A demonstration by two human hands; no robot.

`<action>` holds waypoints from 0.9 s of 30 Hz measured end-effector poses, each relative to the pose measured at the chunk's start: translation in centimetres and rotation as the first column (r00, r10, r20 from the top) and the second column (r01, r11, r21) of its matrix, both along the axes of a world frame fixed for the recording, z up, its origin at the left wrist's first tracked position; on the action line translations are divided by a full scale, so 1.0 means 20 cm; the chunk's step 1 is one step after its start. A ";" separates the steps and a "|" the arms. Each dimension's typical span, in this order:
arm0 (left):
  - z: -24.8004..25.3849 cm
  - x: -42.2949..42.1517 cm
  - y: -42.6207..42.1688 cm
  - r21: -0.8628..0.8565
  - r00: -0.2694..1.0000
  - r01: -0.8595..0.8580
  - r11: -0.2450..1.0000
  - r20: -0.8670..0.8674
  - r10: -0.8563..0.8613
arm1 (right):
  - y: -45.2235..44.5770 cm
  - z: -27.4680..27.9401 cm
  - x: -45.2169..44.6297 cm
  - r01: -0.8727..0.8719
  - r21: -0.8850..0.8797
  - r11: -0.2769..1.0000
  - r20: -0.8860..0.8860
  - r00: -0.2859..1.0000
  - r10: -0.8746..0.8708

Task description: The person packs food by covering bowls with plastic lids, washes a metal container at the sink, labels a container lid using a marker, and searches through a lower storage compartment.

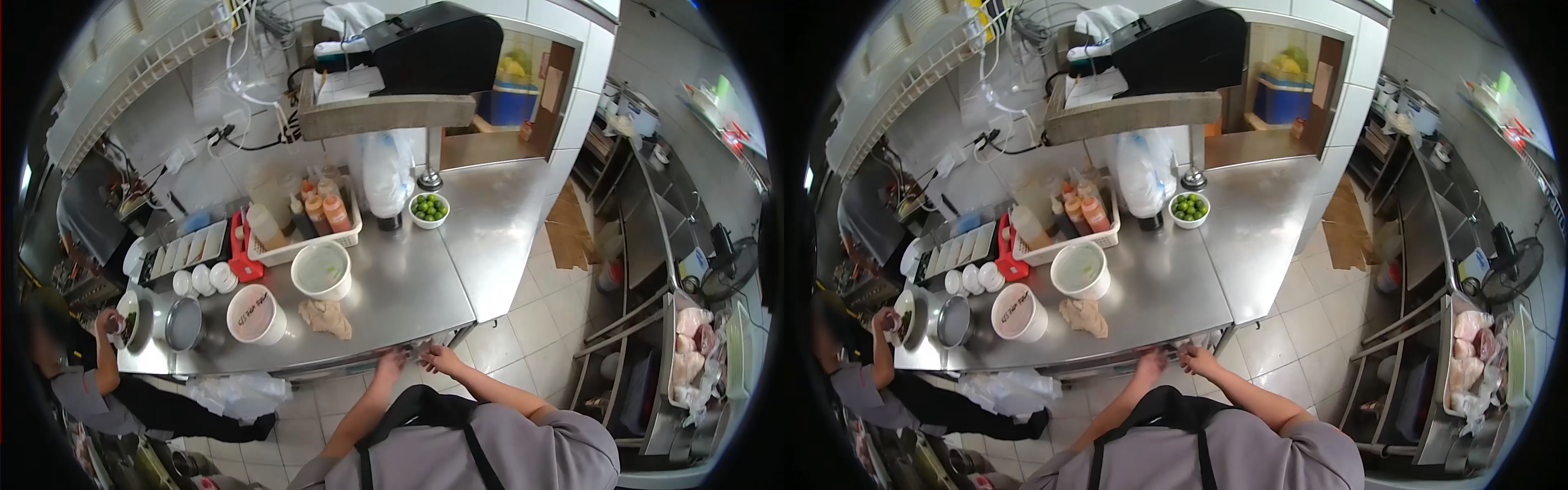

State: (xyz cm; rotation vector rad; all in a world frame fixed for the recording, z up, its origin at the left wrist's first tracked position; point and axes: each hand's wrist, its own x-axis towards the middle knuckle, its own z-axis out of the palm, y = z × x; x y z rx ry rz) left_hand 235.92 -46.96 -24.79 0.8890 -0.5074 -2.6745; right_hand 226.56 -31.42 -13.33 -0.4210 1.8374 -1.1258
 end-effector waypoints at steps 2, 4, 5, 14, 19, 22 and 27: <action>0.07 -0.15 0.15 -0.170 0.975 0.144 0.975 0.190 -0.111 | 0.09 -0.03 -0.06 0.022 0.007 1.000 -0.048 0.999 -0.022; -0.05 -0.29 0.19 -0.352 0.929 0.370 0.860 0.157 -0.335 | 0.20 -0.02 -0.10 0.018 0.056 0.998 -0.092 0.996 -0.012; 0.00 -0.31 0.22 -0.465 0.909 0.416 0.781 0.197 -0.367 | 0.25 -0.03 -0.11 0.034 0.102 0.994 -0.167 0.986 -0.017; 0.41 -0.22 0.47 0.027 0.846 0.529 0.848 0.064 -0.529 | 0.29 -0.05 -0.04 0.405 -0.162 0.900 0.728 0.665 -0.168; 0.39 -0.17 0.45 0.030 0.896 0.441 0.897 0.045 -0.442 | 0.12 -0.03 0.08 0.579 -0.092 0.810 0.604 0.679 -0.417; 0.37 -0.13 0.44 -0.247 0.851 0.490 0.836 0.344 -0.397 | 0.16 -0.22 0.00 0.216 -0.083 0.973 0.200 0.960 -0.196; 0.48 -0.09 0.35 -0.072 0.893 0.449 0.891 0.071 -0.444 | 0.30 -0.14 -0.08 0.158 0.075 0.985 0.634 0.754 -0.170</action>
